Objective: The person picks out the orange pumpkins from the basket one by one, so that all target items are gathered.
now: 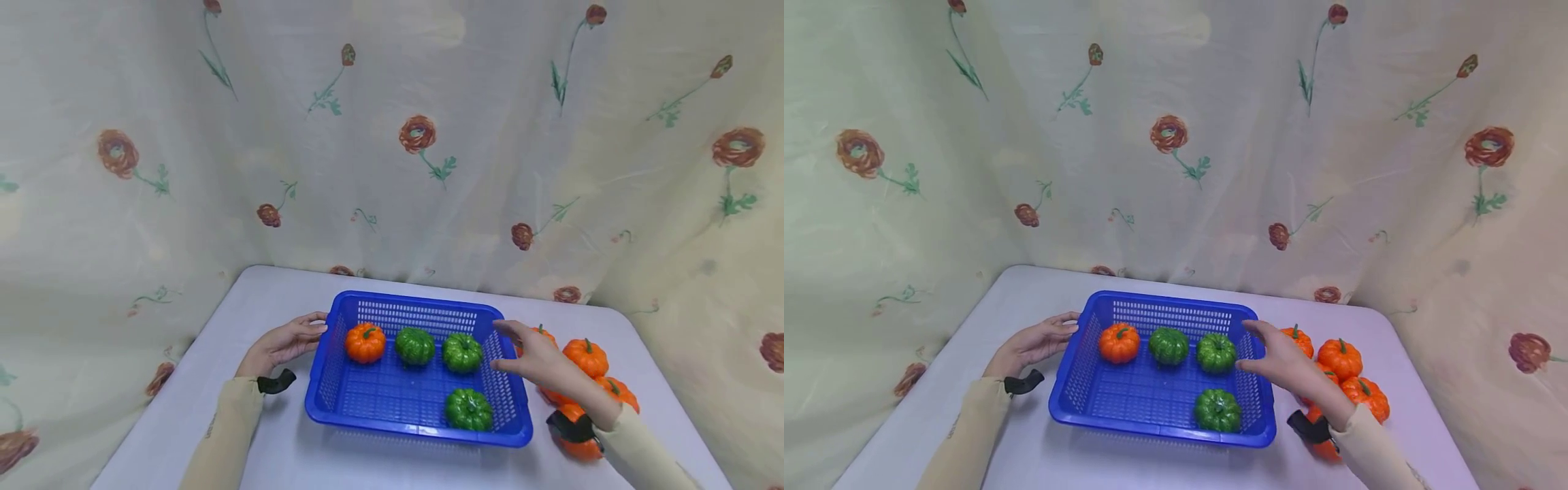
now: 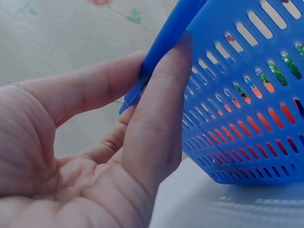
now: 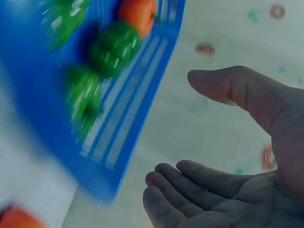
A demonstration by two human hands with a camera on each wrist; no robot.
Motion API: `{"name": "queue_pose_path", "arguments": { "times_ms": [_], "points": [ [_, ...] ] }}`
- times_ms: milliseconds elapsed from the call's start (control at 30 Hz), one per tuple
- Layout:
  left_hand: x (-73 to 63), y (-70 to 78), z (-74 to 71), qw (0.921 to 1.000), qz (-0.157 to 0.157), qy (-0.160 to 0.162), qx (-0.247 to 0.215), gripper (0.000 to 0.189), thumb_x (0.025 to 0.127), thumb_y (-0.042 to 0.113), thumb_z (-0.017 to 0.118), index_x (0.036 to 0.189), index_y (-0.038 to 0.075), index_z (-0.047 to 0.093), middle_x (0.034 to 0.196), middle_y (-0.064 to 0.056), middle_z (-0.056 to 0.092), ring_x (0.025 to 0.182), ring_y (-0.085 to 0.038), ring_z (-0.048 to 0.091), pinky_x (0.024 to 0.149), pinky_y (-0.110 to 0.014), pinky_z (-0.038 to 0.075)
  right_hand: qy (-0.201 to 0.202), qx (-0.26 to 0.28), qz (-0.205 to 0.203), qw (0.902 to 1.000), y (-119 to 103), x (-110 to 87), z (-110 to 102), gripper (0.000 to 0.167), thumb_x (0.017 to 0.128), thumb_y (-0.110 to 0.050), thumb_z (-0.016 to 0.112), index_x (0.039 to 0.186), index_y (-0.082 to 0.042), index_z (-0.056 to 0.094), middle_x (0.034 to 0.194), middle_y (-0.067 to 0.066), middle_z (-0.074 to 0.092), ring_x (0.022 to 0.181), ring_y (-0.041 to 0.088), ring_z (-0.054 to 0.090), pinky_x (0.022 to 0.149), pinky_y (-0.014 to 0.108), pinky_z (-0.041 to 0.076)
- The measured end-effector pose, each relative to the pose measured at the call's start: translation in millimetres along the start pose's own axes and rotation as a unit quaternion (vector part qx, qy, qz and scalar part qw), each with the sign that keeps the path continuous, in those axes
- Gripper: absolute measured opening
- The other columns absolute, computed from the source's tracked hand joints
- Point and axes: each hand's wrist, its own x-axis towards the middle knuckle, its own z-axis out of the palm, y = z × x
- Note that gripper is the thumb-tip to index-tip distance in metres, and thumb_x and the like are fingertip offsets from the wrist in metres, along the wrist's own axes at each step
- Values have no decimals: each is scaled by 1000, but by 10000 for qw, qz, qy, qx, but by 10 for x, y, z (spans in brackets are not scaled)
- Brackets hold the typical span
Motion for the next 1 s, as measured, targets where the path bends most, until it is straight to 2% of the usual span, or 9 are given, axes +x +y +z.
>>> {"name": "queue_pose_path", "arguments": {
  "times_ms": [133,267,333,467,667,1000],
  "points": [
    [11,23,8,10000,5,-4,54,29,98,1,50,124,8,39,103,-6,66,88,-15,69,83,-28,58,-289,241,-456,9982,-256,294,268,71,80,-25,78,136,4,46,138,25,51,127,43,48,105,56,41],
    [14,50,22,9997,-21,218,91,35,97,1,52,128,8,36,104,-6,65,88,-15,68,83,-29,58,-660,358,-870,9934,-463,550,570,69,78,-20,78,134,7,48,135,25,54,125,40,52,105,53,43],
    [21,53,30,9994,-49,330,79,38,96,1,54,129,7,36,104,-6,65,88,-15,68,84,-29,58,-850,506,-939,9907,-541,644,708,70,77,-17,79,134,8,47,135,25,53,126,40,51,106,52,42],
    [44,18,41,9993,-73,331,147,38,96,1,54,130,7,37,104,-6,65,88,-15,68,83,-29,59,-1133,724,-887,9869,-621,784,917,74,77,-19,80,136,8,45,137,25,52,127,39,50,107,50,41],
    [33,-19,39,9996,-133,231,117,36,97,1,53,129,8,38,104,-7,66,87,-16,69,83,-28,58,-1392,897,-547,9847,-758,940,1089,76,77,-20,79,138,7,43,139,25,50,129,38,49,108,49,41],
    [6,28,0,9997,-58,166,161,28,98,1,50,123,8,40,101,-6,65,85,-14,68,80,-26,59,-1032,-148,-500,9933,-1011,1206,1301,80,72,-21,83,135,10,45,129,25,57,118,35,57,103,45,46]
  ]
}}
